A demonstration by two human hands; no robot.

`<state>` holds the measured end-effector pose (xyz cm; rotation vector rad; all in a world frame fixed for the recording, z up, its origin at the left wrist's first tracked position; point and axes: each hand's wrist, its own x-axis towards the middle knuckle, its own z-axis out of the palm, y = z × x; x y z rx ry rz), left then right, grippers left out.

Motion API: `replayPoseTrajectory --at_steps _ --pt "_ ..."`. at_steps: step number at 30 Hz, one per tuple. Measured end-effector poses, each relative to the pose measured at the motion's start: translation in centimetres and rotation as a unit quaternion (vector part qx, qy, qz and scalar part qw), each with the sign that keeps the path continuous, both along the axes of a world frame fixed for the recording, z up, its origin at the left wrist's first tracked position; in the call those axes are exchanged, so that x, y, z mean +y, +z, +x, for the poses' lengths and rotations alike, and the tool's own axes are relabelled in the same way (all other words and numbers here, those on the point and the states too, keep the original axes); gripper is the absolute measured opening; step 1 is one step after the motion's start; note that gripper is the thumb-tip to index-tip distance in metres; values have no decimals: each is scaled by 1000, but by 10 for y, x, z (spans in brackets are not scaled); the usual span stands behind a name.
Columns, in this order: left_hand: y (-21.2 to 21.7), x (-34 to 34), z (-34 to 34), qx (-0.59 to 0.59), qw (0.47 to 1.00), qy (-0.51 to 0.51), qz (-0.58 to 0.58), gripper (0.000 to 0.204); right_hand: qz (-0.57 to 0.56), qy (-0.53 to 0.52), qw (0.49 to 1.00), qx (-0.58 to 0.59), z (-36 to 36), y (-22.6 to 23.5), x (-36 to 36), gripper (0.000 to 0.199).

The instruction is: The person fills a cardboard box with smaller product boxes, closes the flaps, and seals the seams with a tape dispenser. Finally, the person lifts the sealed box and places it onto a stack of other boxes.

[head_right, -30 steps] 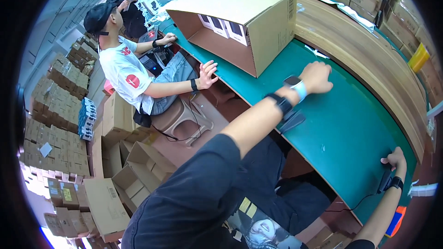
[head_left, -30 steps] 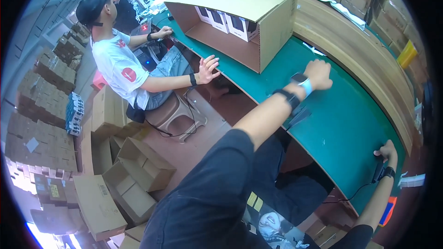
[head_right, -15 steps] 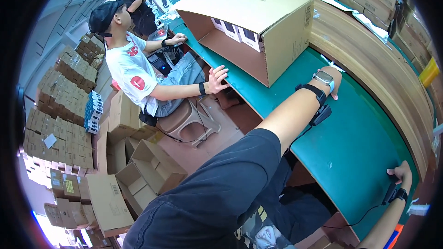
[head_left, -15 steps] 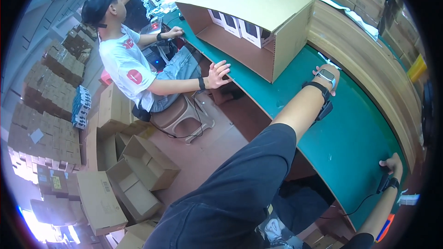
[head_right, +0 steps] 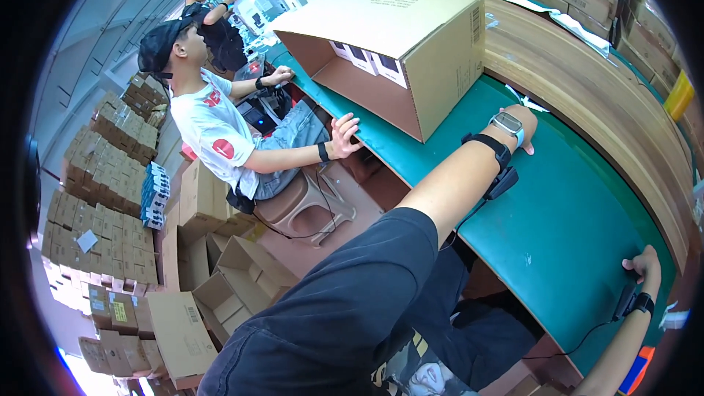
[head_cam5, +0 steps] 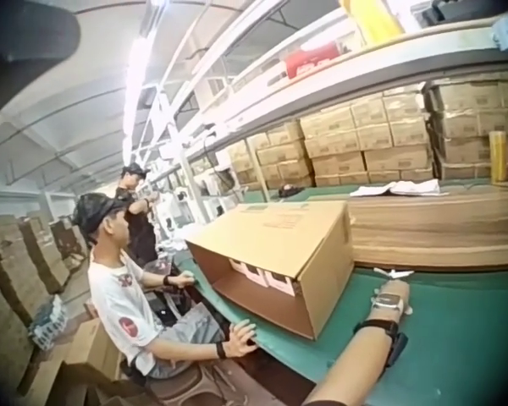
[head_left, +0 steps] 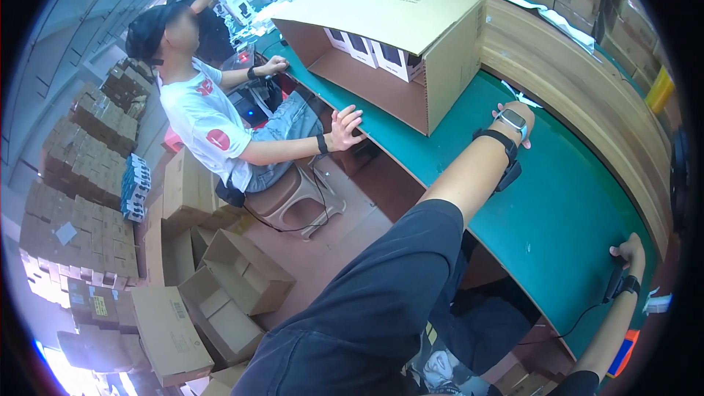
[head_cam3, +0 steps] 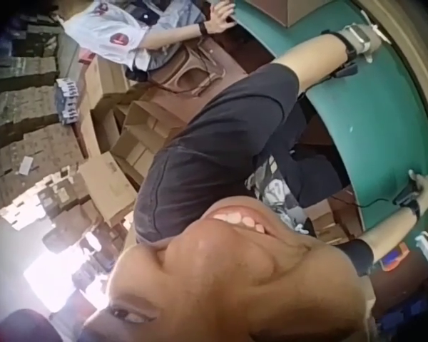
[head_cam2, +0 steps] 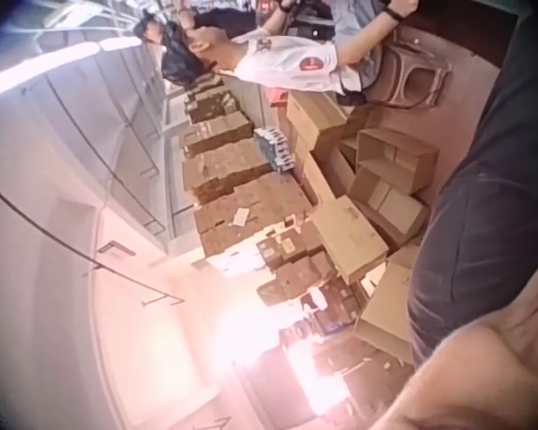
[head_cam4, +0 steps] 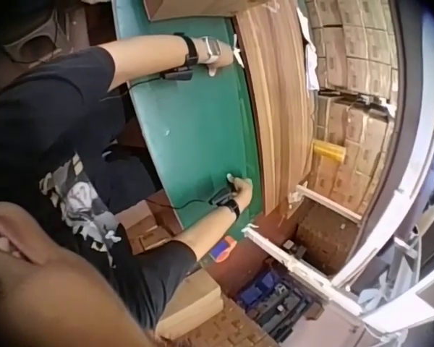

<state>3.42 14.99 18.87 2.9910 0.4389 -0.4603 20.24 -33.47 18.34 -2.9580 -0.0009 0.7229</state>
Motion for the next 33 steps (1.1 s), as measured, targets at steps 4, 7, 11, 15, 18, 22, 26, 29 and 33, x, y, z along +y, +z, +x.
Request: replayPoseTrajectory --at_steps 4,7,11,15,18,22,26,29,33 --pt "0 7 1 17 1000 12 9 70 2 5 999 -48 -15 0 15 68" --pt "1 4 4 31 999 10 3 71 -9 9 998 -54 -17 3 13 66" --pt "10 7 1 54 998 19 6 72 -28 35 999 -21 -14 10 23 63" --pt "28 -2 -8 57 998 22 -4 75 -59 37 998 -6 -5 9 26 66" --pt "43 -17 -9 49 998 28 -23 76 -85 36 996 22 8 2 13 72" --pt "41 1 -13 40 998 50 -24 77 3 40 996 -84 19 -3 32 67" --pt "24 -14 23 68 996 62 4 70 -6 34 995 -89 29 -9 6 68" --pt "-16 2 71 158 985 26 60 65 -14 35 996 -82 40 -16 5 68" --pt "-51 62 108 395 883 -108 228 59 15 68 994 -84 54 -18 47 70"
